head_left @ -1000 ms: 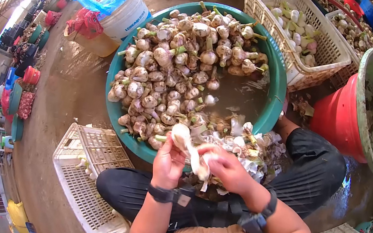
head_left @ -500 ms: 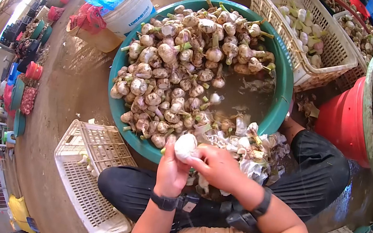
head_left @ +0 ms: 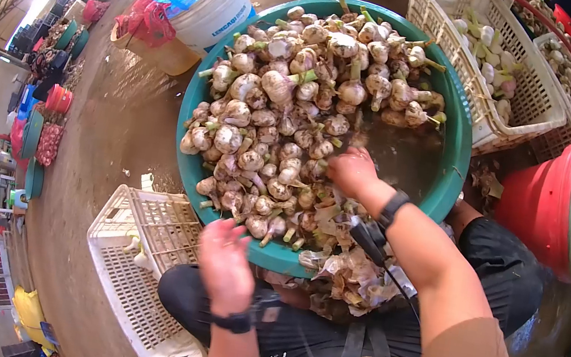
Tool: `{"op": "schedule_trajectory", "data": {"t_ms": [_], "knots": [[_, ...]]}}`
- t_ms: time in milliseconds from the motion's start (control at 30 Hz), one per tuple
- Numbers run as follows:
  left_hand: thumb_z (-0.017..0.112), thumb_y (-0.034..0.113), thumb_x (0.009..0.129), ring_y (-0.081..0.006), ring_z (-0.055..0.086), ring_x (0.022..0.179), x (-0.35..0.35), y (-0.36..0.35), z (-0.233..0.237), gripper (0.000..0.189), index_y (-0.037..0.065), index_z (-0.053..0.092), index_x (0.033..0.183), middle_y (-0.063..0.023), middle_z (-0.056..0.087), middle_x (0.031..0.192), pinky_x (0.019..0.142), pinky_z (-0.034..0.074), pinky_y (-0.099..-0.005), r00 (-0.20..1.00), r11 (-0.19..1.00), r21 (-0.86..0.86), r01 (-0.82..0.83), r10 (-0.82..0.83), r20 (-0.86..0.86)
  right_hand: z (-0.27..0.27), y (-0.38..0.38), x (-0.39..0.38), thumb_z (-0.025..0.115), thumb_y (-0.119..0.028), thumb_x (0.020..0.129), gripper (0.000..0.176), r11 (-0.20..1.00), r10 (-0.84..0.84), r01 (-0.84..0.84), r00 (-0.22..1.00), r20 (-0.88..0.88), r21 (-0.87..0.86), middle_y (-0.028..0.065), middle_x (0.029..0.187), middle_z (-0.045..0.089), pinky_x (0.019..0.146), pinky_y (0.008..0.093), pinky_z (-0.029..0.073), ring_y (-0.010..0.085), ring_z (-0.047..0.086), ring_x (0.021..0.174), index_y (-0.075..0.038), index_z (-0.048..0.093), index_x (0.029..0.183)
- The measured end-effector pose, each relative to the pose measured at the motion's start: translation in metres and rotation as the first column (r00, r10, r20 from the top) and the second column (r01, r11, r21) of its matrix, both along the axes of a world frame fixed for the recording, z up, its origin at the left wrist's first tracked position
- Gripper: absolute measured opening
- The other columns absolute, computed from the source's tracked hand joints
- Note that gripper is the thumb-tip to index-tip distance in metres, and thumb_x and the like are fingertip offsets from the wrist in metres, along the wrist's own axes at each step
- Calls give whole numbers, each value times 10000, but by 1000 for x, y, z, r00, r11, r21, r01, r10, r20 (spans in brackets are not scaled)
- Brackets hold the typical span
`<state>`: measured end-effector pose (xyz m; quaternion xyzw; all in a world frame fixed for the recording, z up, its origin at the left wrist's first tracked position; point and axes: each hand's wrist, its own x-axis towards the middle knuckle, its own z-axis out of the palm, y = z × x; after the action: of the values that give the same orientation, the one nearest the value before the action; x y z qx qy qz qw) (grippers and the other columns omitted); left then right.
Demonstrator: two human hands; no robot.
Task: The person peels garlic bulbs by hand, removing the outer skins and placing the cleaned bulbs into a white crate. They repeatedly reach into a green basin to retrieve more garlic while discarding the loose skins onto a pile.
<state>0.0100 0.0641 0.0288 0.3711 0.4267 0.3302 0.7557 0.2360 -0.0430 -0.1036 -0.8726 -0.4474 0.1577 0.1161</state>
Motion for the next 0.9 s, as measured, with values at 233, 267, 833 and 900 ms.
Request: {"op": "schedule_trajectory", "data": {"t_ms": [233,267,833,900], "knots": [[413,252,955,-54,468,735,49,-66,-30,310,94,416,1222,19,491,965,637,410,-185,873,872,85,482,-469,-133,89,-32,-77,650,-69,738,387,658,-116,232,971,-209,716,121,902,611,685,277,486,217,598,854,-40,555,1112],[410,245,955,-48,453,727,46,-65,-30,282,80,425,1183,16,493,945,625,399,-185,870,869,86,487,-474,-138,92,-43,-79,650,-69,738,387,658,-123,236,971,-207,715,121,902,611,685,277,486,217,598,854,-40,555,1112],[478,182,895,-55,480,725,15,-40,-18,395,16,453,1253,-3,548,869,621,399,-180,519,524,-95,847,-852,-67,98,-86,-126,562,-153,837,165,696,61,365,828,-557,618,131,657,590,587,346,451,191,584,615,5,605,817],[538,116,861,-113,514,888,16,-43,-16,421,-9,452,1253,-72,561,992,779,423,-241,397,306,269,913,-819,-415,94,-87,-124,593,-153,826,159,706,51,308,876,-479,638,130,662,587,615,319,449,150,577,622,-2,617,865]]}}
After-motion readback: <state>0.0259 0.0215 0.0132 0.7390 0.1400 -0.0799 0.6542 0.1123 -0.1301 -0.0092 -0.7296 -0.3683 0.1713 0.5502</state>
